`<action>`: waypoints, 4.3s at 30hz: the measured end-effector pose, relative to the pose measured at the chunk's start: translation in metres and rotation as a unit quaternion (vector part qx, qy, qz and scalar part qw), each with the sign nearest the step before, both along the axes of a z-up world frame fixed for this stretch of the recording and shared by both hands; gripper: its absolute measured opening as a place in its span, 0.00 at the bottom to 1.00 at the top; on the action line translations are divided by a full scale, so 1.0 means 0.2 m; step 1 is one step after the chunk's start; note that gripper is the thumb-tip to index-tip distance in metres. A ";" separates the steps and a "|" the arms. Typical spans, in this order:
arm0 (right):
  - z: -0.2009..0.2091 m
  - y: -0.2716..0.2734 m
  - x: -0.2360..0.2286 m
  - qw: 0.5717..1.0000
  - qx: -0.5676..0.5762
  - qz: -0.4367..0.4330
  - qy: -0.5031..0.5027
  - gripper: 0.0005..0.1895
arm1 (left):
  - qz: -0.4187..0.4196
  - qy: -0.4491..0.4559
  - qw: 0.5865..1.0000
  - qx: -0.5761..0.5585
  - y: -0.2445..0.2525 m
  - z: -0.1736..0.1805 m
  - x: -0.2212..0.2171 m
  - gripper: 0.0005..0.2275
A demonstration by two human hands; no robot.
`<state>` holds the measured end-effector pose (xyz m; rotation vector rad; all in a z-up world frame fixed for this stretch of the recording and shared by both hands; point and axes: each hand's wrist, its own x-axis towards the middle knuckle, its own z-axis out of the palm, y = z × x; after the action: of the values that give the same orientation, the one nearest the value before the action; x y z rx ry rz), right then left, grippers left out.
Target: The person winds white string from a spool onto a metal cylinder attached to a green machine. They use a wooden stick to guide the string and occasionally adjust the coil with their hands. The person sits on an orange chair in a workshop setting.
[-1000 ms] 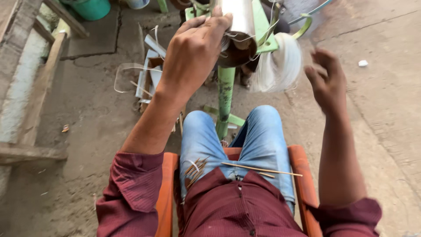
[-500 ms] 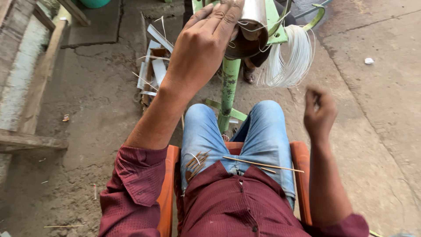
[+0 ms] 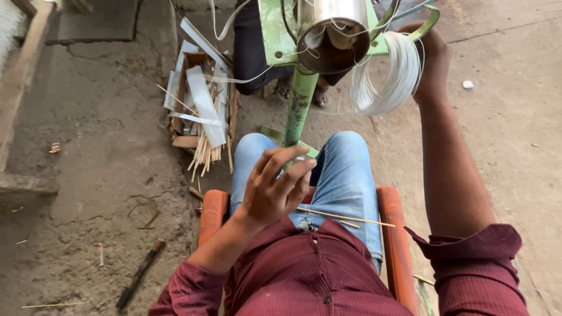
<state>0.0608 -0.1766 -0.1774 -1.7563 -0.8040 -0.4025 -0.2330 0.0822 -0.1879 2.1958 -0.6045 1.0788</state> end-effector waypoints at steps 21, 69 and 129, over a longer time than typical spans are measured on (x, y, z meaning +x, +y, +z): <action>0.37 -0.17 0.29 0.891 -0.317 -0.016 -0.325 0.07 | -0.094 0.123 0.982 -0.104 -0.06 -0.14 -0.17 0.11; 0.00 0.26 -1.52 0.956 -0.272 0.053 -0.100 0.15 | -0.456 0.353 0.508 -0.640 -0.07 0.06 -0.19 0.20; -0.15 -0.13 -1.24 0.920 0.131 0.083 0.359 0.17 | -0.135 0.423 0.889 -0.109 0.00 0.05 -0.30 0.32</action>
<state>-0.1874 -0.2034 -0.2073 -1.4121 -0.3373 0.2437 -0.2923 0.0830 -0.1785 2.0342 -0.3396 -0.0129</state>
